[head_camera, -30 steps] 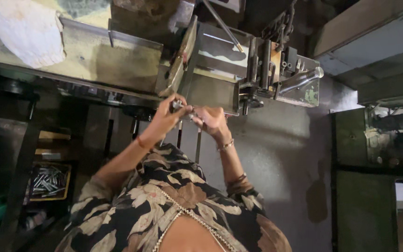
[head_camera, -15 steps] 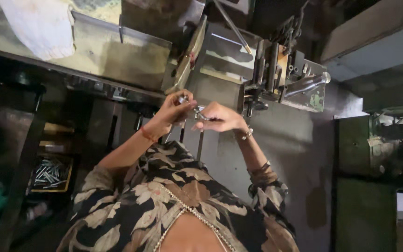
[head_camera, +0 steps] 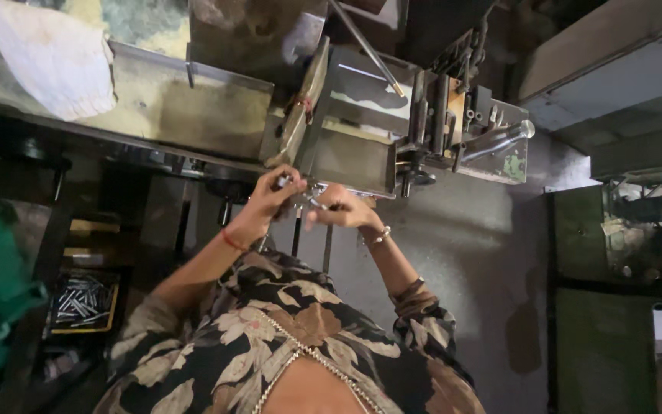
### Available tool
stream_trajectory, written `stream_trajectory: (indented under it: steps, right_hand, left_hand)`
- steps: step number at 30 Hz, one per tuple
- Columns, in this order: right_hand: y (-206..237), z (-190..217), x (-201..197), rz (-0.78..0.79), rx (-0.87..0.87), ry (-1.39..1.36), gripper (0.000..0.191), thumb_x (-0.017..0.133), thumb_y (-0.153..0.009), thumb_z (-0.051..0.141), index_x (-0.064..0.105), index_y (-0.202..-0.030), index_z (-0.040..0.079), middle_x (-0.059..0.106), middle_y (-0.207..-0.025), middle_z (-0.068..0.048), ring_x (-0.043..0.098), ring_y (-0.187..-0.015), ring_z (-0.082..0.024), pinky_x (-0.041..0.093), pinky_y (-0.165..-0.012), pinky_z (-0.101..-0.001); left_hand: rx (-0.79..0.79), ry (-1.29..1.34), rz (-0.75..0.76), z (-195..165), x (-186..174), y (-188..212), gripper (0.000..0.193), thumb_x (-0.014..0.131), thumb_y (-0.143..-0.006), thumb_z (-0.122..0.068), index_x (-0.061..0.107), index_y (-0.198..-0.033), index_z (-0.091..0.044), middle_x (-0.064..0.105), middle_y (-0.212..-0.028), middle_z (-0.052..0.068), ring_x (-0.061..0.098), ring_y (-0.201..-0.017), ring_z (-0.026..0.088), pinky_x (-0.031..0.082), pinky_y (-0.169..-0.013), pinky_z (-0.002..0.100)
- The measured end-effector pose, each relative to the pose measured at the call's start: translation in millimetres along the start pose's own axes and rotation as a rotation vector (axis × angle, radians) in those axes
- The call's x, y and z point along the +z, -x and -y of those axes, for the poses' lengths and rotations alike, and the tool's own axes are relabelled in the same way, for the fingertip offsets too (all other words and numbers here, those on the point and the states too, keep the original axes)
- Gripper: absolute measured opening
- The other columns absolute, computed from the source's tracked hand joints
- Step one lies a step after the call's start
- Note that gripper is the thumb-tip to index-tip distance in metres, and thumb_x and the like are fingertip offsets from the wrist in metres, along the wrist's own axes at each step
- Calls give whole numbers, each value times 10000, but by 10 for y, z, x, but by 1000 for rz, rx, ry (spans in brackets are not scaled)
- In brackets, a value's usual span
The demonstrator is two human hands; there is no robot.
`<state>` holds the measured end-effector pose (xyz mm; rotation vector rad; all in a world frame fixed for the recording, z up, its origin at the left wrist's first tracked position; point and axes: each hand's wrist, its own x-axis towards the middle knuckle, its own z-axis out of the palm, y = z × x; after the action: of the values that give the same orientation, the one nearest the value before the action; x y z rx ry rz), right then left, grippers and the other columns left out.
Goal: The person repeatedly picks up small cylindrical metal parts from a green crate, places them against a rotating grinding wheel, and then returns them to the crate. The process is repeated continuously throughout the clip.
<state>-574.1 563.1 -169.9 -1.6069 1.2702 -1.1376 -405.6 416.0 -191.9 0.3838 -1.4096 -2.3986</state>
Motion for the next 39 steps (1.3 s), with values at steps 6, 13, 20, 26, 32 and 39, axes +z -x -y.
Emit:
stream_trajectory:
  steps: [6, 13, 20, 26, 32, 39]
  right_hand:
    - [-3, 165, 268, -319, -129, 570, 278, 783, -934, 161, 625, -739, 41, 548, -621, -82, 504, -538, -179, 406, -514, -362]
    - [317, -358, 908, -746, 300, 535, 394, 783, -942, 253, 623, -681, 4, 541, -557, -106, 429, -450, -173, 371, -452, -349]
    - [198, -719, 1056, -814, 465, 247, 332, 717, -960, 304, 754, -790, 22, 601, -557, -45, 457, -495, -63, 362, -432, -312]
    - [-449, -652, 1001, -914, 414, 386, 417, 694, -992, 345, 706, -738, 14, 486, -526, -24, 385, -492, -83, 303, -449, -305]
    - [-1220, -592, 1200, -985, 419, 458, 433, 730, -973, 356, 699, -699, 22, 515, -504, -29, 420, -453, -109, 313, -433, -318]
    - [-1444, -485, 261, -1184, 288, 723, 511, 738, -997, 216, 538, -557, 49, 462, -490, -17, 408, -461, -113, 255, -443, -309]
  left_hand:
    - [-331, 298, 25, 195, -290, 34, 148, 706, -934, -241, 587, -926, -154, 359, -586, -108, 306, -432, 22, 196, -383, 218]
    - [-406, 880, -596, 712, -1264, 263, 324, 650, -927, -370, 444, -713, -240, 271, -538, -92, 245, -443, 65, 227, -421, 261]
    - [9, 1207, -803, 573, -2367, 894, 505, 714, -1000, -324, 356, -661, -215, 256, -547, -82, 267, -445, 76, 282, -420, 209]
    - [-66, 1188, -784, 248, -2914, 877, 575, 724, -997, -359, 308, -625, -223, 267, -554, -97, 278, -446, 61, 283, -416, 202]
    - [-110, 769, -563, -481, -3181, 416, 364, 693, -979, -292, 430, -735, -231, 298, -562, -89, 273, -446, 60, 244, -404, 225]
    - [-113, 112, -313, -1914, -3010, -486, 103, 671, -1000, -191, 579, -1038, -164, 470, -716, -66, 393, -549, 47, 298, -468, 228]
